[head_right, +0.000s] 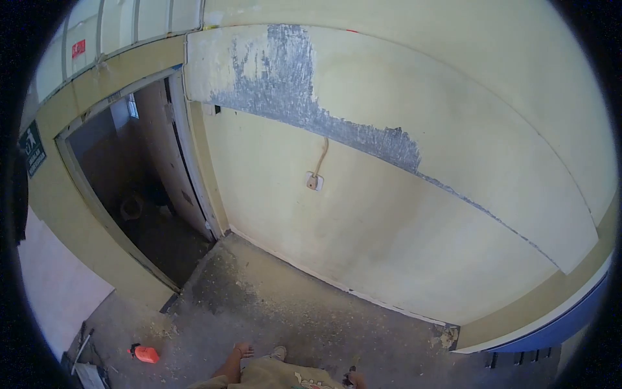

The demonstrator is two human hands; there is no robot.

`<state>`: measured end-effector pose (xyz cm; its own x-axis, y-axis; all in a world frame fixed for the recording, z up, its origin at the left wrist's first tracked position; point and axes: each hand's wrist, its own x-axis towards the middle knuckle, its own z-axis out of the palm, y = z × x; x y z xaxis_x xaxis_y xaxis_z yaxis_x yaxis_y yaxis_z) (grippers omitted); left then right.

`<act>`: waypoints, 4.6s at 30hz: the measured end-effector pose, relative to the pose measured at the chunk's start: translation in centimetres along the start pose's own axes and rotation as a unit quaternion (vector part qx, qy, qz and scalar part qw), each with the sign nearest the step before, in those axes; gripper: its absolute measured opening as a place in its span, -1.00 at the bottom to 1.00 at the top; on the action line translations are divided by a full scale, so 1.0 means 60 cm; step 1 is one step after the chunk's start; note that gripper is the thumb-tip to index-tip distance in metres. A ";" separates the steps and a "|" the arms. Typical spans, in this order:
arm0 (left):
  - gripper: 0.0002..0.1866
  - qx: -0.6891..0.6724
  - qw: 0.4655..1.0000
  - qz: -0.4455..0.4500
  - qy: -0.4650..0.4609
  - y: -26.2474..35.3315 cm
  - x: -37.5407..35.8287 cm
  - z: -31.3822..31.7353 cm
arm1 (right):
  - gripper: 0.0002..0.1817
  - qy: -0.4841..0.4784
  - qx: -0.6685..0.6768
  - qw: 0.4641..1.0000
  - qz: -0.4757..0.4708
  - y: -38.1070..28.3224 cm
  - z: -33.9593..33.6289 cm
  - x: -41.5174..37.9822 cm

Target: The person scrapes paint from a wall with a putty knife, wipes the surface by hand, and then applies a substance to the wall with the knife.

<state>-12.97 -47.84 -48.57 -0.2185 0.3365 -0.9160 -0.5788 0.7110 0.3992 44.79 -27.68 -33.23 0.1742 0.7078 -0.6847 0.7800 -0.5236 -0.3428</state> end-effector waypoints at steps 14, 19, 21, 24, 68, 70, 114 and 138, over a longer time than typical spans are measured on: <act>0.03 0.206 0.800 0.549 0.124 0.745 -0.125 0.186 | -0.73 0.065 0.180 0.979 0.065 0.060 0.127 -0.098; -0.01 0.190 0.596 0.764 0.157 1.030 -0.351 0.394 | -0.74 0.096 0.207 0.971 0.076 0.082 0.111 -0.108; -0.01 0.212 0.546 0.782 0.214 1.084 -0.420 0.474 | -0.74 0.109 0.222 0.965 0.088 0.100 0.115 -0.120; 0.09 0.192 0.476 0.820 0.253 1.106 -0.466 0.602 | -0.75 0.131 0.252 0.952 0.110 0.139 0.141 -0.139; -0.79 0.628 0.224 0.708 -0.234 0.723 -0.547 0.654 | -0.59 0.135 0.570 0.782 -0.214 -0.484 -0.072 -0.337; -0.81 0.544 0.208 0.759 -0.292 0.712 -0.590 0.646 | -0.57 0.110 0.561 0.789 -0.226 -0.527 -0.100 -0.329; -0.58 0.588 -0.047 0.748 -0.304 0.906 -0.632 0.893 | -0.95 0.114 0.689 0.638 -0.323 -0.820 -0.279 -0.172; -0.57 0.655 -0.108 0.695 -0.277 0.923 -0.677 0.894 | -0.88 0.093 0.724 0.589 -0.347 -0.840 -0.278 -0.196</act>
<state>5.99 10.97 12.89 0.9908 0.1203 -0.0624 0.1096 -0.9820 -0.1540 13.49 -1.70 2.84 0.2838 0.9586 -0.0213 -0.6051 0.1618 -0.7795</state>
